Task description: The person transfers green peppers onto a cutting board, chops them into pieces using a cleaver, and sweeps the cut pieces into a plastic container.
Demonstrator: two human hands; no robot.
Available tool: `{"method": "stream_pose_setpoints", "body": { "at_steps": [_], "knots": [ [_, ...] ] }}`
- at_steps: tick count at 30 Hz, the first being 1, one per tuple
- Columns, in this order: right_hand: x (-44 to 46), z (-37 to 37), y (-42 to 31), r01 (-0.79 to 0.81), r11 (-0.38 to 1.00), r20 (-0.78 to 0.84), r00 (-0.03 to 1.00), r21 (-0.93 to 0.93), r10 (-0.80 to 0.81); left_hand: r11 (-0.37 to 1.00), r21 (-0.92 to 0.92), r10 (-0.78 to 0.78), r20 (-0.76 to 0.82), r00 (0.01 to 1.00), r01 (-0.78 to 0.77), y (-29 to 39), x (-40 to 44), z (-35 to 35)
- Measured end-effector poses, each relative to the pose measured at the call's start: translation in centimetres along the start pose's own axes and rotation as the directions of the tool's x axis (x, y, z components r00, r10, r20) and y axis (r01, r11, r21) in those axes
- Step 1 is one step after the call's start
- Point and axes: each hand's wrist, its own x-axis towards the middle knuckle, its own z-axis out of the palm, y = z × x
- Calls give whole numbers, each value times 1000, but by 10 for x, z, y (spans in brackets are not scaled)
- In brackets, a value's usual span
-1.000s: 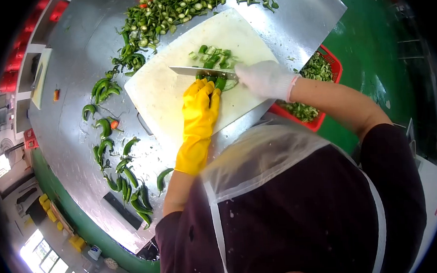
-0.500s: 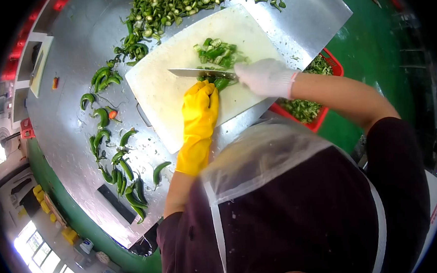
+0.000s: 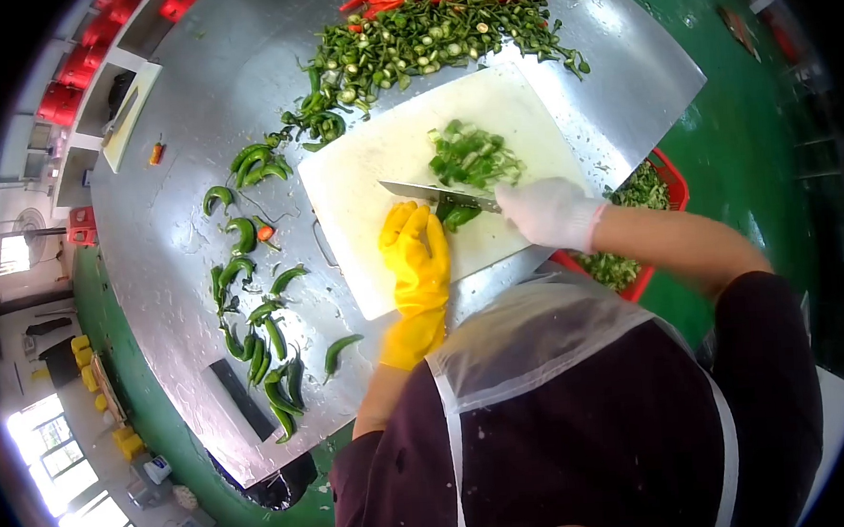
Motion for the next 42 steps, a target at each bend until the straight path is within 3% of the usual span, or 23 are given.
{"method": "stream_pose_setpoints", "body": {
  "at_steps": [2, 5, 8, 9, 11, 14, 15, 17, 19, 21, 22, 24, 25, 27, 30, 33, 38, 42],
  "knots": [
    [6, 3, -1, -4, 998, -23, 1000, -60, 2, 998, 30, 55, 64, 996, -57, -4, 3, 0],
    [5, 8, 2, -13, 1000, -44, 999, -27, 11, 991, 129, -34, 39, 999, 29, 2, -1, -4],
    [1, -10, -4, -35, 999, -13, 999, -25, 35, 968, 158, -189, -46, 981, 194, 14, -1, -18],
    [0, -14, -7, -34, 999, -12, 999, -26, 34, 937, 148, -314, -43, 948, 317, 16, -5, -24],
    [-12, -37, -22, 1, 1000, 10, 1000, -7, -1, 924, 189, -327, -58, 943, 332, 21, -3, -33],
    [-3, -12, -32, -4, 1000, 125, 992, -17, 6, 891, 244, -393, -8, 919, 383, 28, 2, -38],
    [6, 13, -26, 3, 1000, 29, 1000, -20, -3, 877, 262, -422, 18, 907, 403, 29, 4, -36],
    [3, 3, -31, -18, 1000, 11, 1000, 19, 18, 881, -70, -470, -36, 882, 467, -11, -23, -16],
    [5, 12, -24, 1, 998, -55, 999, 60, 3, 890, -52, -452, 23, 892, 453, -2, -9, -17],
    [2, 1, -17, 13, 993, -38, 999, 117, -9, 894, 301, -389, 158, 908, 331, 17, 8, -29],
    [-1, -6, -14, 19, 990, -21, 1000, 142, -16, 900, 328, -364, 210, 907, 285, 16, 11, -25],
    [-1, -18, 12, 17, 998, -148, 989, 59, -8, 901, 383, -338, 323, 884, 204, 16, 8, -23],
    [4, -26, 29, 12, 1000, -215, 977, 22, -7, 901, 384, -347, 353, 869, 203, 16, 8, -21],
    [25, -44, 65, -154, 987, -272, 952, -42, 137, 900, 406, -331, 397, 856, 159, 19, 7, -18],
    [39, -58, 99, -198, 957, -307, 943, -211, 127, 904, 410, -318, 451, 834, 123, 34, 3, -12],
    [26, -52, 106, -192, 958, -206, 967, -211, 149, 902, 418, -324, 482, 814, 111, 56, -5, -6],
    [-17, -26, 154, -91, 947, -179, 983, -308, 37, 893, 438, -371, 577, 728, 108, 95, -20, 3],
    [-5, -52, 154, -87, 947, -108, 993, -309, 56, 888, 445, -373, 552, 745, 115, 95, -18, 20]
  ]
}}
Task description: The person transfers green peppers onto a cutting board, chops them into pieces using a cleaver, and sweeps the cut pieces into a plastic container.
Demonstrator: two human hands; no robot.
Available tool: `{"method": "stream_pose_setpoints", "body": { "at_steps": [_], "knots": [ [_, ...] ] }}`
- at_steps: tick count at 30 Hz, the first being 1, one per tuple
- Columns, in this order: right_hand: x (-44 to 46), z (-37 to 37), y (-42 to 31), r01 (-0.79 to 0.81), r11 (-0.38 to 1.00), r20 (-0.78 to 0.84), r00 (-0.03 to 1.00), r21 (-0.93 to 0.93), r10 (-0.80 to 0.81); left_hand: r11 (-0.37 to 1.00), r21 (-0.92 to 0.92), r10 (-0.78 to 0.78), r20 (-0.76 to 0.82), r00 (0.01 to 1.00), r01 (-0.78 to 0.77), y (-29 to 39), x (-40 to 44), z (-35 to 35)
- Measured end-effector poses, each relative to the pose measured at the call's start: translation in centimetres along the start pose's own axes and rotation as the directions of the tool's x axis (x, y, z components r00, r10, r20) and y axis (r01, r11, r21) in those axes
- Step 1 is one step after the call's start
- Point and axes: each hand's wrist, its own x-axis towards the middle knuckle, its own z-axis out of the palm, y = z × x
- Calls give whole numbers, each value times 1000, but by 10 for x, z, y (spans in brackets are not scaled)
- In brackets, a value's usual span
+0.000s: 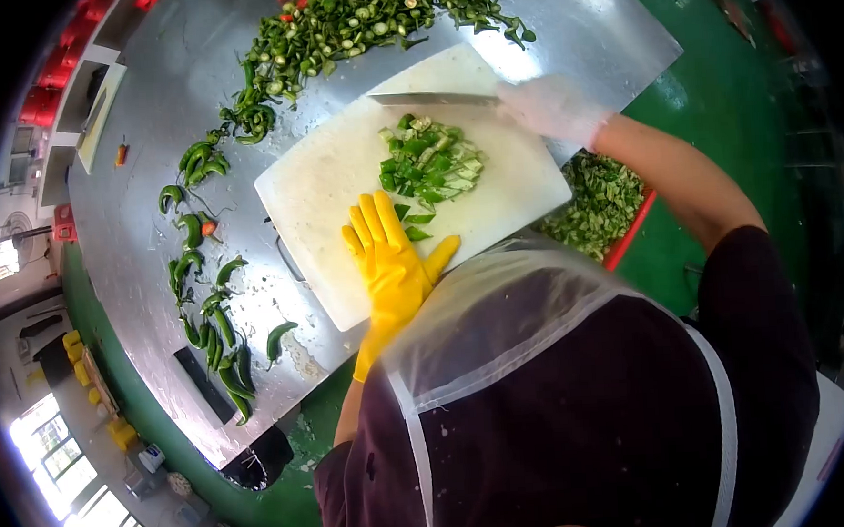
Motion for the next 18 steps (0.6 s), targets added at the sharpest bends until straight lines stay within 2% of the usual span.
{"method": "stream_pose_setpoints", "body": {
  "at_steps": [4, 7, 10, 11, 14, 18],
  "knots": [
    [62, -4, -8, 190, 978, -157, 967, -81, -201, 998, 6, -67, -46, 997, 67, 13, 25, 12],
    [76, -22, -10, 345, 926, -103, 927, -153, -362, 996, 15, -82, -65, 995, 83, 20, 41, 21],
    [69, -24, 12, 416, 905, -77, 903, -88, -423, 998, 18, -58, -63, 996, 60, 28, 59, 30],
    [67, -26, 15, 362, 912, 38, 931, -192, -362, 999, 20, -40, -60, 997, 42, 31, 65, 33],
    [54, -24, 41, 303, 949, 123, 949, -86, -292, 1000, 10, 23, -32, 999, -23, 48, 80, 44],
    [2, -14, 85, 176, 984, 94, 980, 30, -178, 989, 4, 145, 4, 989, -145, 79, 98, 68]
  ]
}}
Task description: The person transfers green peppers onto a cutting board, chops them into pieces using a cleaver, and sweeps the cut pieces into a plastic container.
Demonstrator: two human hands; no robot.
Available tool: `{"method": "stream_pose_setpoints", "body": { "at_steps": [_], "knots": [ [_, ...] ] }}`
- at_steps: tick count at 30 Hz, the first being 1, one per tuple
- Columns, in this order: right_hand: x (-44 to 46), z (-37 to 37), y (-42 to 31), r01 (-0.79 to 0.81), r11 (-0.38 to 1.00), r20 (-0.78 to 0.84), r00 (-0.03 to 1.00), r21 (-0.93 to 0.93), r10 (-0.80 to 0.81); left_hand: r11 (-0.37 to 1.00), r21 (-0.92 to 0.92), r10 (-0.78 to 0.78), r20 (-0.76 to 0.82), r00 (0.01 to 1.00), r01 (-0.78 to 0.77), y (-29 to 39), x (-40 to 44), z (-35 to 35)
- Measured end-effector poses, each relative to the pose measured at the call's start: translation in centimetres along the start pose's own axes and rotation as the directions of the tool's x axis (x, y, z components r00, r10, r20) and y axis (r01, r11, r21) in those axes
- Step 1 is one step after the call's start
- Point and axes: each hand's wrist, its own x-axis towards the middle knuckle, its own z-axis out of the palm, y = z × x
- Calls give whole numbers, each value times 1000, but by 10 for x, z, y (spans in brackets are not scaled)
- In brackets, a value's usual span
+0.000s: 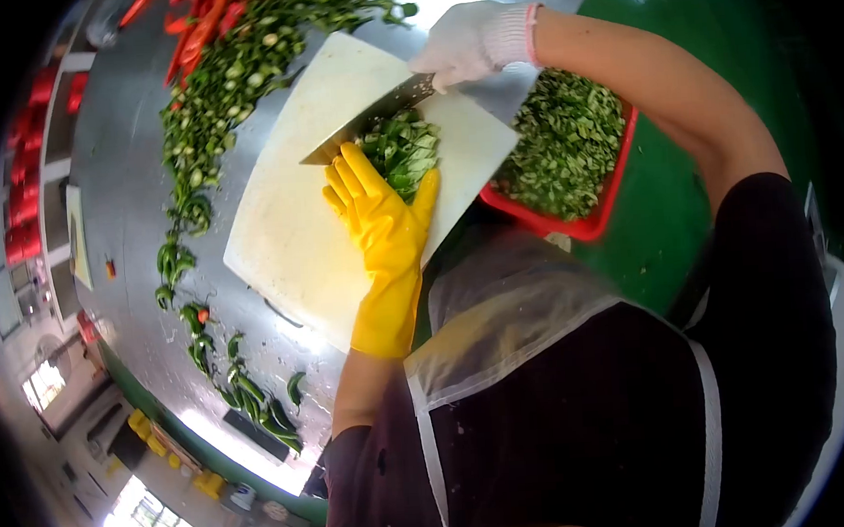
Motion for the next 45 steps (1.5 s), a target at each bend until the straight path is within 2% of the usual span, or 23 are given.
{"method": "stream_pose_setpoints", "body": {
  "at_steps": [1, 4, 5, 8, 11, 14, 16, 18, 20, 22, 24, 25, 26, 28, 29, 30, 32, 33, 37, 40, 41, 43, 45],
  "knots": [
    [-23, -4, 5, -58, 996, 34, 998, 73, 56, 999, -20, 36, 14, 999, -36, 12, 7, 5],
    [-77, 44, 47, -167, 982, -80, 981, 93, 174, 984, -80, 160, 49, 986, -156, 55, 26, 21],
    [-101, 60, 56, -213, 953, -94, 967, 217, 238, 974, -95, 213, 57, 975, -207, 68, 31, 29],
    [-171, 77, 66, -330, 921, -65, 935, 207, 350, 918, -145, 378, 39, 925, -370, 107, 44, 57],
    [-231, 102, 62, -538, 759, 21, 821, 367, 571, 816, -243, 540, 0, 841, -524, 146, 59, 77],
    [-276, 151, 58, -554, 763, -137, 772, 332, 620, 674, -366, 681, -30, 732, -642, 171, 67, 103],
    [-294, 172, 37, -634, 690, -196, 671, 349, 715, 576, -498, 753, 14, 658, -648, 184, 64, 96],
    [-301, 193, 16, -673, 567, -204, 543, 475, 815, 484, -602, 820, 59, 570, -635, 179, 53, 79],
    [-301, 206, -2, -676, 430, -124, 452, 598, 883, 448, -587, 850, 45, 525, -675, 163, 42, 56],
    [-296, 220, -16, -569, 397, -153, 428, 720, 891, 468, -532, 849, 52, 525, -705, 131, 34, 39],
    [-278, 206, -36, -360, 234, -59, 435, 903, 898, 602, -509, 747, 84, 660, -616, 92, 26, 18],
    [-264, 207, -45, -224, 299, -171, 457, 928, 873, 662, -496, 681, 87, 727, -561, 73, 17, 5],
    [-245, 207, -50, -74, 353, -280, 469, 933, 838, 774, -519, 492, 133, 861, -362, 58, 6, -11],
    [-213, 165, -78, -90, 67, 1, 601, 994, 799, 813, -579, 58, 189, 980, 64, 33, -21, -40],
    [-189, 151, -89, 29, -31, 5, 647, 999, 763, 842, -539, -22, 24, 999, 32, -4, -31, -5],
    [-171, 146, -91, -83, 196, -90, 674, 977, 733, 712, -669, -226, 71, 972, 214, -12, -37, -27],
    [-141, 137, -97, -263, 605, -277, 706, 751, 652, 285, -861, -499, 241, 832, 421, -17, -46, -72],
    [-129, 118, -112, -370, 794, -410, 706, 482, 578, 217, -906, -551, 194, 812, 364, -28, -53, -78],
    [-86, 91, -137, -453, 869, -341, 800, 197, 494, -8, -990, -722, 103, 684, 141, -79, -93, -97],
    [-75, 107, -142, -256, 954, -444, 844, 157, 300, -258, -962, -780, 153, 607, -89, -106, -117, -119],
    [-75, 104, -145, -233, 957, -488, 824, 170, 287, -376, -917, -748, 216, 627, -132, -126, -124, -120],
    [-68, 84, -167, -183, 963, -573, 776, 198, 265, -444, -859, -732, 184, 656, -255, -128, -145, -142],
    [-52, 65, -183, -26, 958, -598, 776, 285, 199, -477, -809, -703, 117, 701, -344, -138, -165, -152]
  ]
}}
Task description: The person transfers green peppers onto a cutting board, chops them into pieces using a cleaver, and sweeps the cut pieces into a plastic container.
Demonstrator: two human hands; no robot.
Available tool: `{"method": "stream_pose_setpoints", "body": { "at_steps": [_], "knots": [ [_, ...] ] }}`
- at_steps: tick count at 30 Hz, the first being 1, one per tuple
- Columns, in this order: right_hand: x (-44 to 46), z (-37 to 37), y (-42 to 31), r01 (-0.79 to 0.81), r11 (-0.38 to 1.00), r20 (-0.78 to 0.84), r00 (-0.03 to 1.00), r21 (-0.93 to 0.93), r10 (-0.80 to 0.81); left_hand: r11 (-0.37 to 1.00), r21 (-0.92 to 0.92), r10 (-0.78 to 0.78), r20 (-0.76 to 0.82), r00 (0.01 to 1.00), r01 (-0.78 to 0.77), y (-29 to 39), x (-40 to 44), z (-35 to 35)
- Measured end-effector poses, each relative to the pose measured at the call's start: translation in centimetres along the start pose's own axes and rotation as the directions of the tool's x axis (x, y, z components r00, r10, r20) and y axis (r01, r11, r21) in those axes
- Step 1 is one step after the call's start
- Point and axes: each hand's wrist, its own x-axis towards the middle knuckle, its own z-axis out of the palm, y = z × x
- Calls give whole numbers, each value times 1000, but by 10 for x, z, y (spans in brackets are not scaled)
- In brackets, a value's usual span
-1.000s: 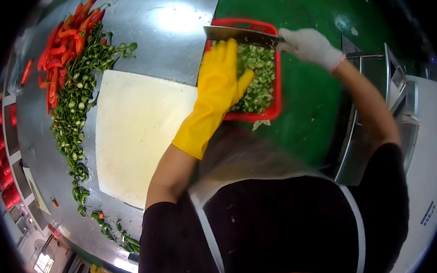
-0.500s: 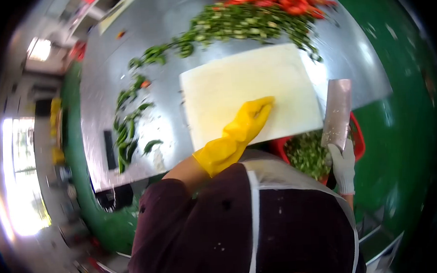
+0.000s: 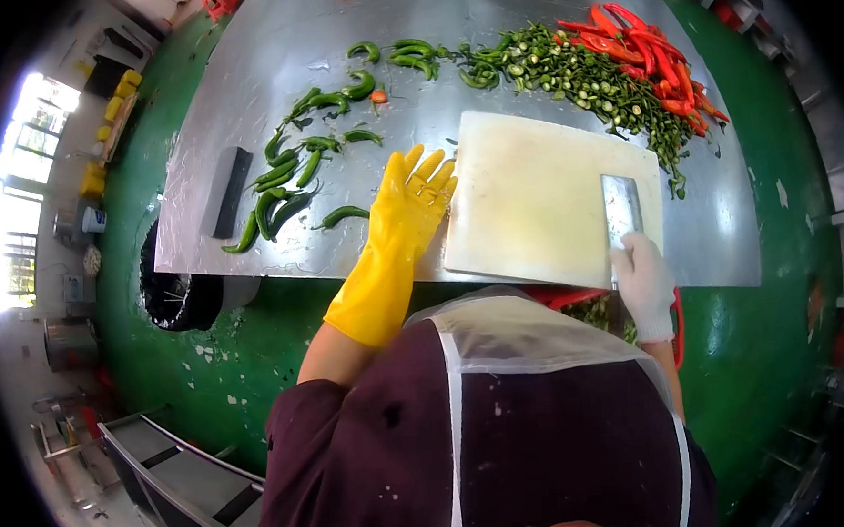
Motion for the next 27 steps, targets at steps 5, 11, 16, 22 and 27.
{"method": "stream_pose_setpoints", "body": {
  "at_steps": [5, 11, 16, 22, 27],
  "knots": [
    [36, 18, -76, 189, 967, 122, 970, 168, -211, 994, -105, 17, 88, 996, -8, 31, -15, -10],
    [44, 47, -150, 175, 827, 156, 941, 535, -300, 990, -121, -67, 84, 994, 77, 46, -16, -1],
    [55, 56, -171, -363, 448, 422, 906, 817, -36, 986, -14, -166, 63, 984, 167, 43, -8, 1],
    [70, 66, -216, -436, 515, 384, 899, 738, 211, 915, -8, -397, 138, 907, 402, 32, 1, 3],
    [77, 106, -211, -454, 367, 377, 888, 812, 264, 857, -64, -476, 280, 834, 511, 30, -5, -3]
  ]
}}
